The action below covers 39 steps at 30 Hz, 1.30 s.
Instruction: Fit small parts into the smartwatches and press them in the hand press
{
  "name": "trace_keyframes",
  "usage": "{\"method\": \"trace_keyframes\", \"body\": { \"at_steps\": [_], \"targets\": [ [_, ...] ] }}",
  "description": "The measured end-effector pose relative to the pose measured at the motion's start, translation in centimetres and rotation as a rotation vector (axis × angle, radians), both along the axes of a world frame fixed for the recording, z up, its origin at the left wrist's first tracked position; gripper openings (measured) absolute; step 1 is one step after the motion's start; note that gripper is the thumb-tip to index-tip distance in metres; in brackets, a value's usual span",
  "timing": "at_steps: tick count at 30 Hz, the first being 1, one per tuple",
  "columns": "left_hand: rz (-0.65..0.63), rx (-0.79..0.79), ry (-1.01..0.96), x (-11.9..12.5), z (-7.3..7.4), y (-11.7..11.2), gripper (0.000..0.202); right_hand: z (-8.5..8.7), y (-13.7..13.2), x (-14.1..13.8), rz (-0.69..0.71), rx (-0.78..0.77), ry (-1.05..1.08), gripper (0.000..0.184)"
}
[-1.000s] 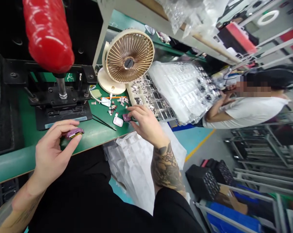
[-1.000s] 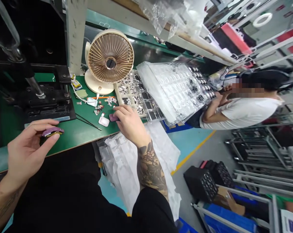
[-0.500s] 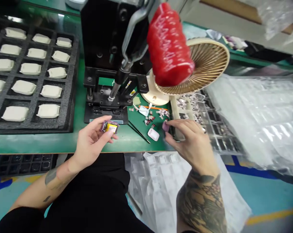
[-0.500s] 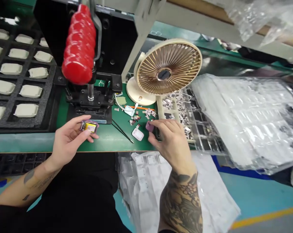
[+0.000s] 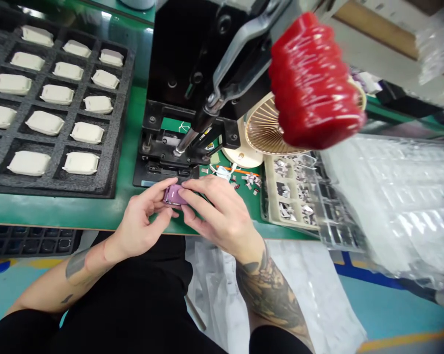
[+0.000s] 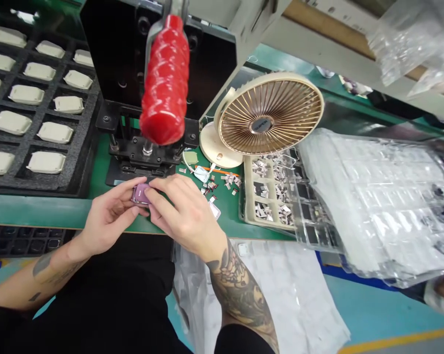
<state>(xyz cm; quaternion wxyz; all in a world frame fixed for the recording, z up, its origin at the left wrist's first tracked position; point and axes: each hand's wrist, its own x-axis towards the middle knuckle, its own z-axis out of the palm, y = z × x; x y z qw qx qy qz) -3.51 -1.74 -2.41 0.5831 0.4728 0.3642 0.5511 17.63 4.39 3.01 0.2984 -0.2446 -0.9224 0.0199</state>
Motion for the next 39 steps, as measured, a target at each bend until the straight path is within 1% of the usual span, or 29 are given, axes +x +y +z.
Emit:
{"method": "trace_keyframes", "body": {
  "at_steps": [3,6,7,9,11,13,16,19,21,23,25,27,30,33,35,36,37,39],
  "targets": [
    [0.025,-0.011,-0.009,-0.1,0.2,0.1,0.046,-0.3,-0.1,0.2,0.001,-0.031,-0.007,0.037],
    [0.059,-0.052,-0.013,0.0,0.4,0.3,0.035,-0.8,-0.8,0.3,-0.01,-0.118,0.058,0.045],
    [0.064,-0.054,-0.017,0.0,0.5,0.3,0.034,-1.0,-1.0,0.3,-0.033,-0.162,0.103,0.049],
    [0.067,-0.042,-0.025,-0.1,0.6,0.3,0.038,-1.3,-1.5,0.2,-0.11,-0.268,0.215,0.052],
    [0.054,-0.027,-0.014,-0.3,0.6,0.2,0.042,-1.6,-1.8,0.1,-0.153,-0.399,0.302,0.047],
    [0.04,0.002,0.012,-0.5,0.6,0.2,0.04,-2.0,-1.9,-0.2,-0.133,-0.524,0.361,0.036],
    [0.048,0.058,0.047,-0.7,0.5,0.2,0.033,-2.7,-2.2,-0.9,-0.109,-0.628,0.479,0.021],
    [0.081,0.124,0.099,-0.7,0.5,0.1,0.032,-3.0,-2.6,-1.6,-0.115,-0.647,0.589,0.016],
    [0.142,0.182,0.169,-0.6,0.4,-0.1,0.031,-3.0,-3.0,-2.1,-0.133,-0.639,0.608,0.015],
    [0.214,0.214,0.23,-0.6,0.4,-0.4,0.031,-3.0,-3.3,-2.5,-0.171,-0.63,0.601,0.017],
    [0.256,0.207,0.253,-0.6,0.3,-0.6,0.031,-3.1,-3.4,-2.8,-0.188,-0.625,0.597,0.022],
    [0.263,0.194,0.254,-0.6,0.1,-0.8,0.031,-3.4,-3.3,-3.1,-0.178,-0.632,0.613,0.027],
    [0.242,0.207,0.241,-0.5,0.0,-0.9,0.033,-4.1,-3.1,-3.5,-0.157,-0.636,0.687,0.027],
    [0.236,0.205,0.227,-0.3,0.1,-0.8,0.031,-4.2,-3.0,-3.9,-0.205,-0.643,0.711,0.029],
    [0.227,0.158,0.19,-0.3,0.2,-0.6,0.027,-3.8,-2.8,-3.8,-0.224,-0.662,0.661,0.031],
    [0.216,0.112,0.143,-0.2,0.2,-0.4,0.029,-3.4,-2.5,-3.6,-0.218,-0.657,0.614,0.03],
    [0.204,0.054,0.077,-0.2,0.3,-0.1,0.034,-2.9,-2.1,-3.2,-0.218,-0.618,0.567,0.029],
    [0.187,-0.085,-0.081,-0.1,0.5,0.5,0.049,-1.5,-0.9,-2.2,-0.289,-0.435,0.523,0.029]
  ]
}}
